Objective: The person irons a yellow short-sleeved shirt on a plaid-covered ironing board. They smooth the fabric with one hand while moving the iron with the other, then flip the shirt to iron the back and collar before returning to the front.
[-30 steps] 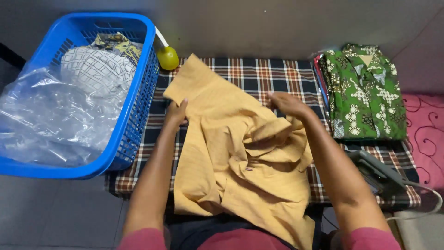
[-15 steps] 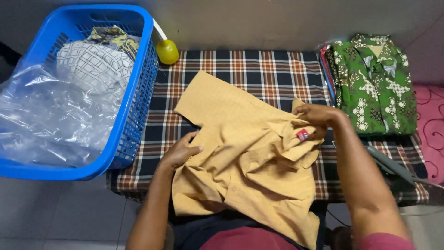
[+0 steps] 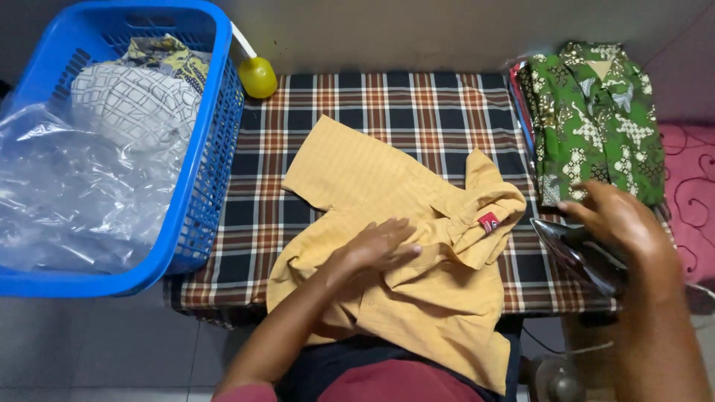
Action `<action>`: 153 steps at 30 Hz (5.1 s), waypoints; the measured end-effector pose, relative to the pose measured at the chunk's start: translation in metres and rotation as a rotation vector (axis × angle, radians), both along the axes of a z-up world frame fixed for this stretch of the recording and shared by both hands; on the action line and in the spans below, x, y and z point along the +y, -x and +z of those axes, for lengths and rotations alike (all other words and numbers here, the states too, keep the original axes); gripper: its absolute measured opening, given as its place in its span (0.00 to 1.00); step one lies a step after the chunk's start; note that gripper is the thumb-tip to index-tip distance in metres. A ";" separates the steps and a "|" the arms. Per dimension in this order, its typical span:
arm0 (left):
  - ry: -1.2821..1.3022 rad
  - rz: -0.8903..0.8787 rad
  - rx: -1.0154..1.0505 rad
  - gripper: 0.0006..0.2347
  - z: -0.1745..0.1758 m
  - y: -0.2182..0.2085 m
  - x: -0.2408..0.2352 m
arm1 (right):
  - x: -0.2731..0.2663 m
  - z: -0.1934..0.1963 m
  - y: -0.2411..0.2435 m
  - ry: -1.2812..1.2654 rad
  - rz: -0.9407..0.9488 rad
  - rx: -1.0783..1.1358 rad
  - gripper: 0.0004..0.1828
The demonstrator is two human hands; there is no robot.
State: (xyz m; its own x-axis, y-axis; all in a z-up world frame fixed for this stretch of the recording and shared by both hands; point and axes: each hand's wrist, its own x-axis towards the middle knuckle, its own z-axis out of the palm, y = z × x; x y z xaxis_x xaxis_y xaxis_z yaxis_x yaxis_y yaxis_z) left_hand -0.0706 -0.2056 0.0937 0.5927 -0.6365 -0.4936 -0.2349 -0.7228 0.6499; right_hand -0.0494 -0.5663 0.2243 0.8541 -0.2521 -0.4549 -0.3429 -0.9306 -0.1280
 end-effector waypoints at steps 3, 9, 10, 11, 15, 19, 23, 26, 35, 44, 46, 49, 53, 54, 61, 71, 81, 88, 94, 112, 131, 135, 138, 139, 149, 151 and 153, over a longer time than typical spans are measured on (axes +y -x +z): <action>0.309 0.797 0.306 0.22 0.133 0.010 0.031 | -0.049 -0.022 0.034 0.078 -0.072 0.133 0.42; -0.270 0.920 -0.532 0.21 -0.090 -0.101 0.148 | -0.097 -0.075 0.052 0.032 0.054 0.008 0.27; -0.265 0.911 -0.535 0.21 -0.094 -0.106 0.151 | -0.103 -0.075 0.053 0.033 0.044 0.005 0.27; -0.226 0.950 -0.499 0.24 -0.100 -0.107 0.159 | -0.107 -0.076 0.052 0.013 0.008 0.037 0.31; -0.134 1.041 -0.233 0.30 -0.086 -0.105 0.168 | -0.144 -0.081 0.061 0.205 0.024 -0.023 0.32; -0.066 1.019 -0.229 0.13 -0.098 -0.115 0.183 | -0.166 -0.064 0.055 0.092 -0.072 -0.226 0.27; 0.093 1.069 -0.429 0.08 -0.117 -0.114 0.188 | -0.074 0.014 0.017 0.206 0.196 -0.345 0.27; 0.081 1.143 -0.587 0.09 -0.134 -0.108 0.193 | 0.053 0.067 -0.020 0.169 0.252 -0.155 0.24; 0.303 1.405 -0.090 0.25 -0.060 -0.067 0.163 | 0.218 -0.089 -0.126 -0.135 0.654 -0.267 0.28; 0.733 1.538 -0.256 0.26 -0.146 -0.082 0.165 | 0.269 -0.136 -0.136 -0.193 0.545 -0.208 0.28; 0.769 1.526 -0.295 0.24 -0.151 -0.082 0.165 | 0.282 -0.147 -0.162 -0.194 0.527 -0.248 0.30; 0.712 1.460 -0.451 0.20 -0.151 -0.084 0.170 | 0.298 -0.149 -0.189 -0.218 0.518 -0.323 0.29; 0.677 1.369 -0.470 0.19 -0.156 -0.080 0.182 | 0.294 -0.135 -0.166 -0.248 0.561 -0.215 0.33; 0.810 1.361 -0.392 0.21 -0.153 -0.080 0.182 | 0.292 -0.122 -0.154 -0.268 0.590 -0.170 0.33; 0.794 1.326 -0.456 0.18 -0.164 -0.081 0.183 | 0.324 -0.111 -0.154 -0.265 0.641 -0.232 0.27; 0.632 1.321 -0.687 0.15 -0.152 -0.072 0.179 | 0.335 -0.108 -0.142 -0.287 0.802 -0.139 0.26; 0.444 1.303 -0.910 0.08 -0.136 -0.055 0.168 | 0.335 -0.101 -0.123 -0.314 0.863 -0.059 0.25; 0.427 1.377 -1.045 0.06 -0.138 -0.053 0.174 | 0.361 -0.123 -0.138 -0.348 0.936 -0.077 0.26; 0.446 1.398 -1.070 0.07 -0.141 -0.060 0.172 | 0.359 -0.097 -0.113 -0.320 0.945 -0.051 0.25; 0.783 1.677 -0.486 0.13 -0.146 -0.056 0.192 | 0.339 -0.100 -0.128 -0.342 1.093 -0.039 0.25; -0.296 0.594 -0.621 0.29 -0.083 -0.060 0.119 | 0.317 -0.100 -0.178 -0.183 0.723 -0.236 0.23; -0.266 0.602 -0.702 0.29 -0.089 -0.055 0.119 | 0.318 -0.119 -0.206 -0.190 0.754 -0.200 0.27; -0.278 0.601 -0.664 0.29 -0.090 -0.059 0.120 | 0.303 -0.127 -0.191 -0.203 0.767 -0.210 0.24; -0.277 0.599 -0.663 0.29 -0.091 -0.060 0.120 | 0.303 -0.121 -0.189 -0.203 0.765 -0.209 0.24; -0.205 0.667 -0.718 0.28 -0.093 -0.057 0.120 | 0.280 -0.119 -0.223 -0.208 0.804 -0.231 0.27; -0.142 0.708 -0.754 0.27 -0.102 -0.058 0.121 | 0.263 -0.119 -0.226 -0.173 0.800 -0.223 0.29; -0.049 0.935 -0.863 0.22 -0.113 -0.058 0.126 | 0.249 -0.110 -0.222 -0.170 0.729 -0.226 0.28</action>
